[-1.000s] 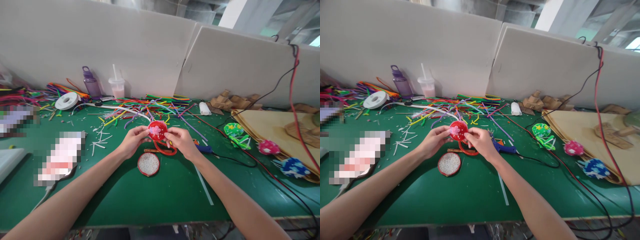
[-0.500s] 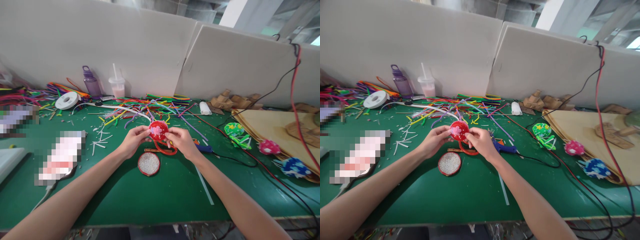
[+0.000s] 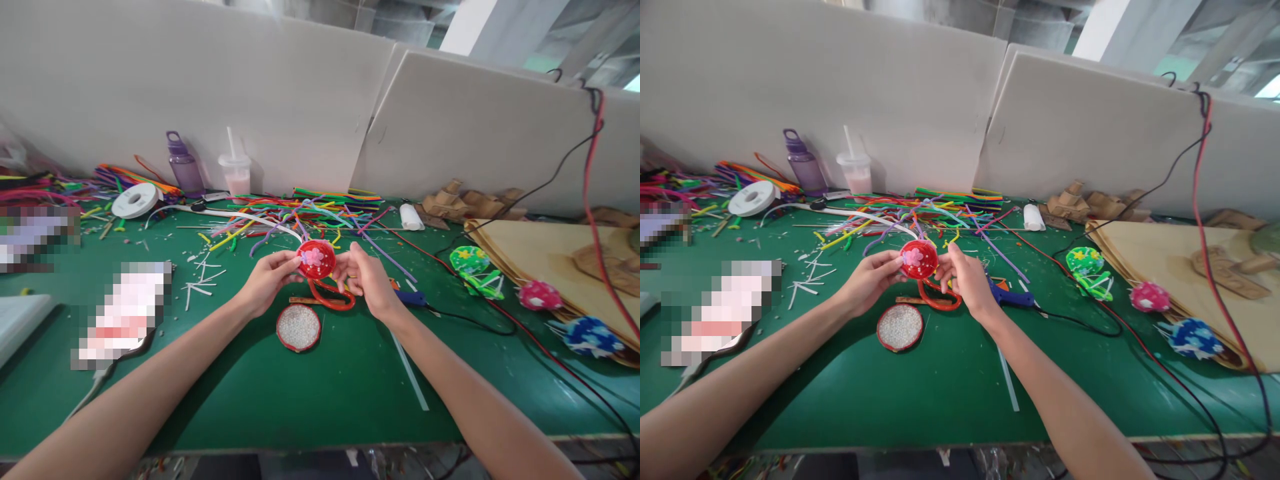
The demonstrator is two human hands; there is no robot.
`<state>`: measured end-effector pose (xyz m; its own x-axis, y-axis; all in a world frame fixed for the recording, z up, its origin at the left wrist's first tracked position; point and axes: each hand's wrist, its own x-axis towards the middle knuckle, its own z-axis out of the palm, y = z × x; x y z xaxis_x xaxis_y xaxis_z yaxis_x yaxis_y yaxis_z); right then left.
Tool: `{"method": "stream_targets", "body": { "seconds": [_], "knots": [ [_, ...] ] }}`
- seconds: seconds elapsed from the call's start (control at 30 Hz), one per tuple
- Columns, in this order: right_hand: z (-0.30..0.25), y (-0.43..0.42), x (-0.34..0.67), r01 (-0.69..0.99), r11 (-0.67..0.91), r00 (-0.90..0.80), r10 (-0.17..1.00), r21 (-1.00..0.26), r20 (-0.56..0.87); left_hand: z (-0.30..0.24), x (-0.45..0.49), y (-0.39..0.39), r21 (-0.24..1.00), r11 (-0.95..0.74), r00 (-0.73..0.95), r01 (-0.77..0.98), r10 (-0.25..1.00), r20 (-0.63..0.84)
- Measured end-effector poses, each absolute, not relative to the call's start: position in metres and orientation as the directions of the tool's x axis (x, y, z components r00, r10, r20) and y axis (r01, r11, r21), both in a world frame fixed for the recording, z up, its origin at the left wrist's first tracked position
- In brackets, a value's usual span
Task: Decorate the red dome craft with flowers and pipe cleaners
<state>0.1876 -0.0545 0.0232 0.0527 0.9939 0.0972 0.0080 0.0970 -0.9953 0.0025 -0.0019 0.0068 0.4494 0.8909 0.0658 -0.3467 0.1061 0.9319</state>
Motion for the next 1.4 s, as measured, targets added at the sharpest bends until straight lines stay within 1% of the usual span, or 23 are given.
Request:
{"method": "stream_targets", "body": {
  "seconds": [0.1, 0.17, 0.23, 0.33, 0.5, 0.63, 0.97, 1.13, 1.27, 1.4],
  "knots": [
    [0.021, -0.053, 0.189, -0.009, 0.115, 0.082, 0.990, -0.993, 0.114, 0.007, 0.002, -0.002, 0.924, 0.123, 0.442, -0.362, 0.895, 0.054],
    [0.021, -0.054, 0.189, 0.021, 0.134, 0.080, 0.988, -0.991, 0.135, 0.007, 0.001, -0.002, 0.918, 0.132, 0.431, -0.374, 0.901, 0.046],
    [0.022, -0.056, 0.187, 0.071, 0.140, 0.051, 0.988, -0.988, 0.143, 0.007, 0.001, -0.002, 0.914, 0.137, 0.421, -0.383, 0.906, 0.041],
    [0.025, -0.058, 0.184, 0.111, 0.120, -0.018, 0.993, -0.987, 0.119, 0.007, 0.001, -0.002, 0.909, 0.141, 0.419, -0.391, 0.907, 0.039],
    [0.025, -0.060, 0.181, 0.113, 0.119, -0.077, 0.991, -0.986, 0.111, 0.005, 0.001, -0.002, 0.907, 0.144, 0.445, -0.395, 0.894, 0.051],
    [0.023, -0.059, 0.182, 0.127, 0.124, -0.077, 0.990, -0.984, 0.115, 0.005, 0.001, -0.002, 0.909, 0.148, 0.453, -0.390, 0.890, 0.049],
    [0.022, -0.059, 0.182, 0.085, 0.085, -0.052, 0.995, -0.993, 0.081, 0.009, 0.002, -0.007, 0.921, 0.184, 0.500, -0.344, 0.866, 0.014],
    [0.022, -0.059, 0.183, 0.110, 0.106, -0.069, 0.993, -0.988, 0.099, 0.009, 0.003, -0.006, 0.916, 0.171, 0.478, -0.363, 0.878, 0.026],
    [0.019, -0.059, 0.181, 0.161, 0.149, -0.132, 0.983, -0.976, 0.128, 0.008, 0.003, -0.005, 0.914, 0.157, 0.452, -0.374, 0.891, 0.032],
    [0.016, -0.059, 0.177, 0.177, 0.172, -0.167, 0.976, -0.969, 0.143, 0.008, 0.003, -0.008, 0.906, 0.192, 0.513, -0.376, 0.858, 0.031]
  ]
}}
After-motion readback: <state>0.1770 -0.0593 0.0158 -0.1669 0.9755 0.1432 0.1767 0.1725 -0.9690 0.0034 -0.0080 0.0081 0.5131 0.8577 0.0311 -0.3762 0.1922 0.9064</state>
